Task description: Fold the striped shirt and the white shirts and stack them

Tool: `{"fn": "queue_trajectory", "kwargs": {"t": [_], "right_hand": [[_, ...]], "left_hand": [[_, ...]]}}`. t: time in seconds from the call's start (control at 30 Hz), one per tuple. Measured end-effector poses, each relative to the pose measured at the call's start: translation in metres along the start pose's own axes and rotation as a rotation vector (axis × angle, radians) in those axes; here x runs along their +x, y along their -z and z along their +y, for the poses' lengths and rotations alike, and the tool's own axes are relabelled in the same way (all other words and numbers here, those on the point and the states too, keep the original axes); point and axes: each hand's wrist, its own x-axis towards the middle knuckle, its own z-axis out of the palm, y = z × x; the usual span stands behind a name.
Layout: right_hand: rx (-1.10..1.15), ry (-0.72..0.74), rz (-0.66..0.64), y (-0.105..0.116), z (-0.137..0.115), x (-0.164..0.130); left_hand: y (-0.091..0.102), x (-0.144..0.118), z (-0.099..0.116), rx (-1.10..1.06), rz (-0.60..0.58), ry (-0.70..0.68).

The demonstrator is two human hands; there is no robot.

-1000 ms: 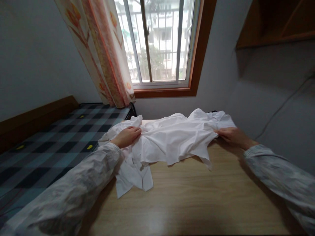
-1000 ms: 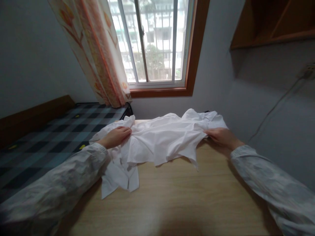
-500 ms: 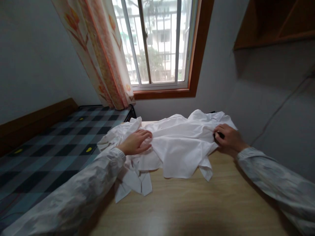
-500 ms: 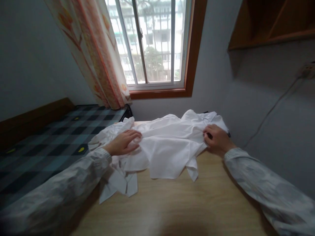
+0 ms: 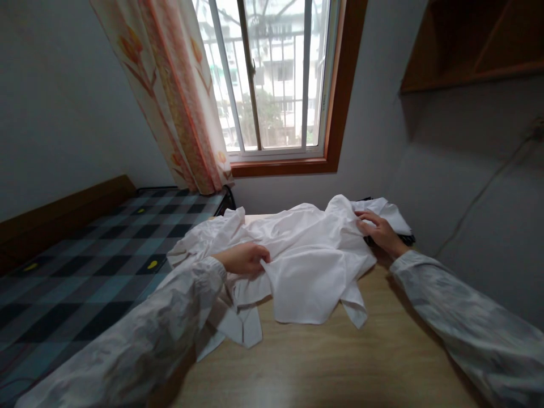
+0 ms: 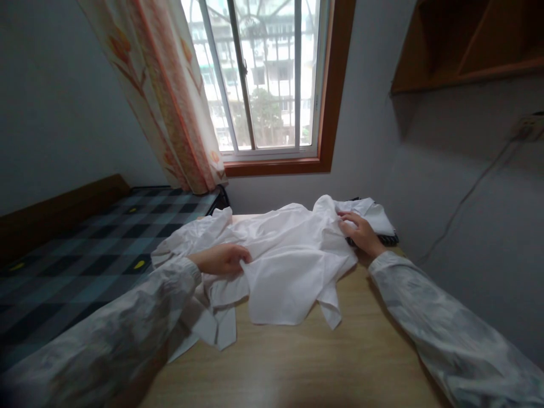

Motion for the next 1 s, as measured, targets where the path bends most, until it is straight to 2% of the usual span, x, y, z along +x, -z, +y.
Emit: {"fn": "queue_trajectory", "kwargs": {"t": [0.1,0.17,0.23,0.3,0.43,0.5,0.63,0.77,1.0], "right_hand": [[0.292,-0.156,-0.183,-0.015,-0.016,0.003],[0.343,-0.230,-0.232,-0.028,-0.019,0.004],[0.235,-0.182,-0.229,-0.039,-0.017,0.004],[0.027,-0.055,-0.229,-0.045,-0.013,0.004],[-0.311,0.109,-0.388,-0.046,-0.007,0.004],[-0.361,0.116,-0.483,-0.045,-0.007,0.004],[-0.343,0.033,-0.577,-0.049,-0.012,0.002],[-0.348,0.047,-0.569,-0.056,-0.017,-0.003],[-0.344,0.037,-0.389,-0.064,-0.021,-0.008]], "left_hand": [[0.003,0.003,-0.003,-0.088,-0.023,0.028],[-0.004,0.007,-0.007,-0.178,0.023,0.052],[-0.018,0.010,-0.013,-0.273,0.119,0.104],[-0.037,0.011,-0.020,-0.306,0.239,0.154],[-0.069,0.009,-0.027,-0.224,0.485,0.175],[-0.076,0.008,-0.026,-0.203,0.546,0.163],[-0.077,0.007,-0.024,-0.207,0.562,0.162],[-0.076,0.006,-0.024,-0.205,0.574,0.176],[-0.076,0.005,-0.022,-0.208,0.580,0.172]]}}
